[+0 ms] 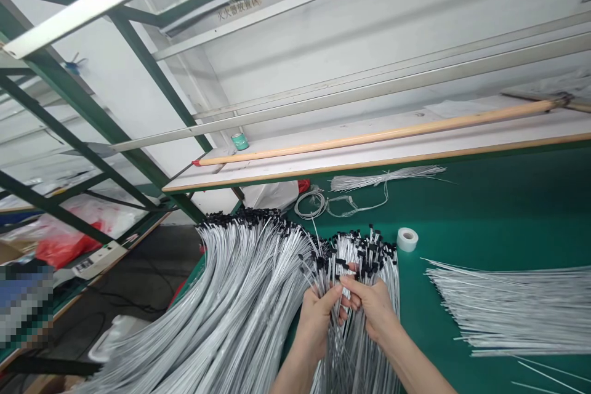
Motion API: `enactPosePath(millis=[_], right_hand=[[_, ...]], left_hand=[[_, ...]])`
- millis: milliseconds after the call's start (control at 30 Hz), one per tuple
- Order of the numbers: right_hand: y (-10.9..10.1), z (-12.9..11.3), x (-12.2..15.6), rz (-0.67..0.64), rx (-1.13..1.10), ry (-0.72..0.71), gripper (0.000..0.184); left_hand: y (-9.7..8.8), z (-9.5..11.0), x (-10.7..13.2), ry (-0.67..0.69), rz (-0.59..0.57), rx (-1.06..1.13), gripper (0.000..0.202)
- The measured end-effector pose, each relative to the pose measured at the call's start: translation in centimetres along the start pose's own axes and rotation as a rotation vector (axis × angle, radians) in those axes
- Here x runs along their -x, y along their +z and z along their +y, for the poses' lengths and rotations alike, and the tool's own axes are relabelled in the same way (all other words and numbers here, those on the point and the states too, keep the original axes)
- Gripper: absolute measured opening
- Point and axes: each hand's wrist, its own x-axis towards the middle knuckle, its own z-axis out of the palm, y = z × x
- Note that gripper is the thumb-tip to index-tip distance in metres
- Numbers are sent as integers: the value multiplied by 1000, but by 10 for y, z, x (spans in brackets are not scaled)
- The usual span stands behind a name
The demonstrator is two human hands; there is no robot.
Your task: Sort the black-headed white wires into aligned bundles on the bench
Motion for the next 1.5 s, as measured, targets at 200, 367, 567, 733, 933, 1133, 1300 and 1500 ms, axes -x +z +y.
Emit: enactPosePath(millis=[200, 367, 567, 733, 933, 1133, 1300, 1500], right_hand=[[-5, 3, -4, 44, 60, -32, 38], [-7, 1, -4, 90, 131, -53, 38], [-7, -2, -3, 94, 165, -59, 44], [-2, -6, 1, 120, 169, -87, 42], [-1, -3, 0, 154, 179, -107, 42], [2, -8, 3, 167, 168, -103, 39], [-7, -9, 4, 175, 146, -111, 35], [-13, -2, 1, -37, 114, -63, 26]], left_hand=[[-2, -7, -1, 55, 60, -37, 28], [-2, -6, 0, 47, 78, -40, 30], [-1, -5, 1, 30, 109, -28, 32], [-1, -3, 2, 39, 87, -63, 25], [-2, -5, 2, 35, 91, -72, 23], [-5, -8, -1, 69, 84, -10, 28], [-10, -8, -1, 12, 140, -2, 30], [-8, -4, 0, -11, 90, 89, 27]])
